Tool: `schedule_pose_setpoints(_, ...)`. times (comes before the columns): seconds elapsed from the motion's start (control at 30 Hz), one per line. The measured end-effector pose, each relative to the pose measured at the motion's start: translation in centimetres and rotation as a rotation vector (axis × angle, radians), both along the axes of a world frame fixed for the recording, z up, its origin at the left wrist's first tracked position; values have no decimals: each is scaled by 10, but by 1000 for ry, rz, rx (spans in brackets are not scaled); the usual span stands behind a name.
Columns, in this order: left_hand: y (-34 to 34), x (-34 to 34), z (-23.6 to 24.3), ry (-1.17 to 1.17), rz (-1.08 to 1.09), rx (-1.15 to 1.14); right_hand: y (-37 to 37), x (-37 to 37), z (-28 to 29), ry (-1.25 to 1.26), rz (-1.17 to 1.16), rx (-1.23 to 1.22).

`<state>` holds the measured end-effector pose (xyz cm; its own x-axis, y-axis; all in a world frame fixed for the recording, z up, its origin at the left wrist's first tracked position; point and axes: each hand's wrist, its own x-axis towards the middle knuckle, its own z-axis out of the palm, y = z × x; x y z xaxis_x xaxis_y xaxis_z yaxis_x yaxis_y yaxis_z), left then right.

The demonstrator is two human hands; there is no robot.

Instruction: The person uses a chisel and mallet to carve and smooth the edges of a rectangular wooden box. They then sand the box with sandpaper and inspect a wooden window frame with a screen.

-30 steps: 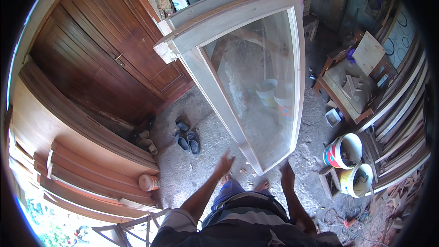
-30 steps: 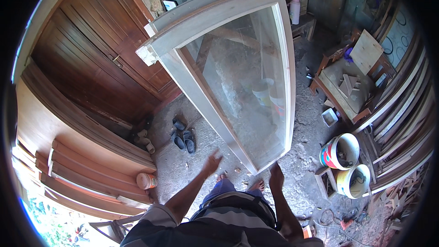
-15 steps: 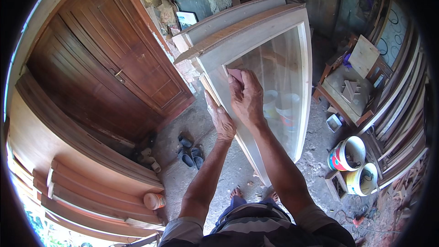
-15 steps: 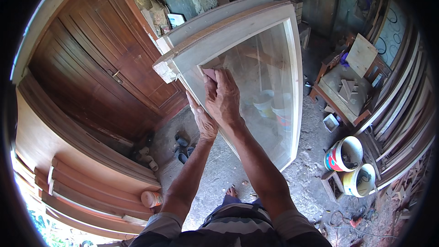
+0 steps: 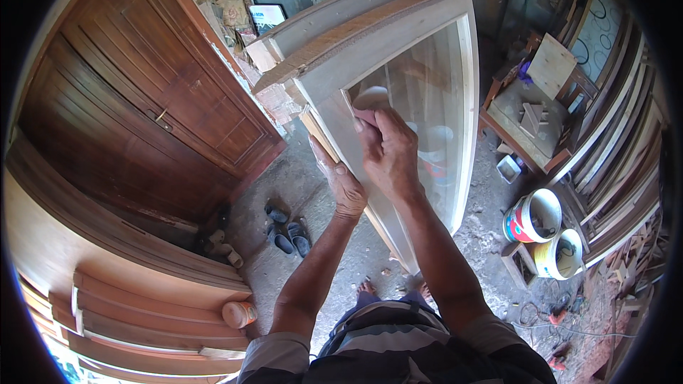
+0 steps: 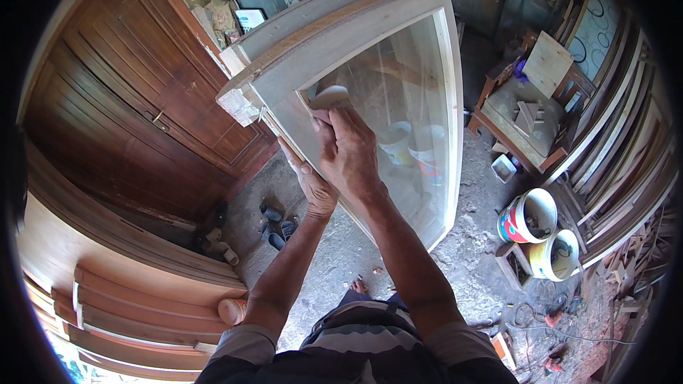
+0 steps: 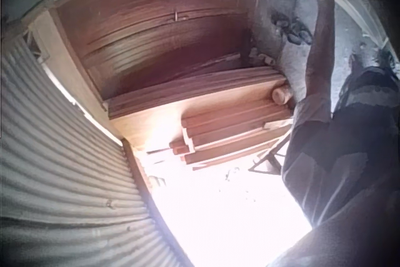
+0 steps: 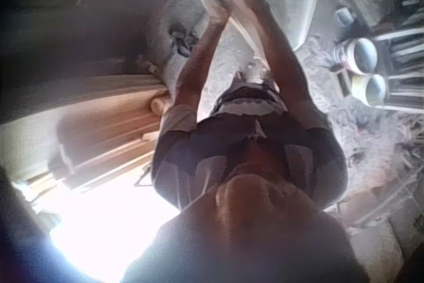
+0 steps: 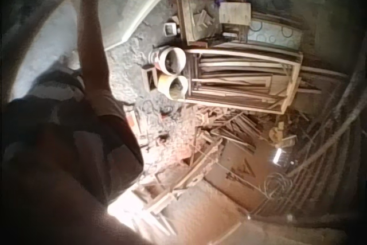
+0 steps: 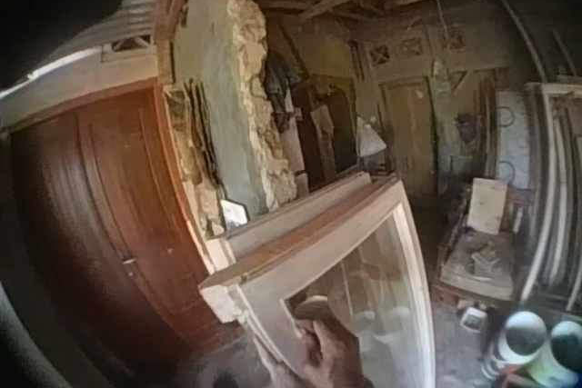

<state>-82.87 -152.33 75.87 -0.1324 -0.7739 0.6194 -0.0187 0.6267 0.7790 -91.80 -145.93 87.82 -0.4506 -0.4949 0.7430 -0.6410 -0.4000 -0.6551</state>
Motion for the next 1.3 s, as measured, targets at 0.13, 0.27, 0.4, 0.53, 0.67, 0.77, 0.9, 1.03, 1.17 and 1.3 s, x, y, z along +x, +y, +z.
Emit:
schedule_pose_setpoints(0.13, 2, 0, 1, 22, -14, 10, 22, 0, -36, 0, -14, 114)
schedule_pose_setpoints(0.27, 5, -2, 3, 33, 3, 29, 47, -2, -122, -33, -18, 133)
schedule_pose_setpoints(0.4, 7, -2, 10, 11, 21, 20, 94, -6, -258, -132, -9, 356)
schedule_pose_setpoints(0.53, 13, -1, 13, 37, -37, -8, 181, -30, -363, 27, 104, 1024)
schedule_pose_setpoints(0.67, 14, 0, 6, 24, 1, 2, 171, -48, -329, -243, -222, 659)
schedule_pose_setpoints(0.77, 9, 0, 1, -127, 103, -97, 98, -38, -224, -319, -48, 300)
schedule_pose_setpoints(0.9, 10, 5, 0, -56, 58, 8, 30, 14, -141, 0, -4, 162)
schedule_pose_setpoints(1.03, 10, 4, -3, -67, 60, 15, 91, 42, -245, -168, -105, 411)
schedule_pose_setpoints(1.17, 4, 1, -18, 2, 3, -23, 271, 10, -430, 225, 330, 1709)
schedule_pose_setpoints(1.3, 34, 3, -73, -36, -49, 39, 412, -24, -517, -526, -504, 1417)
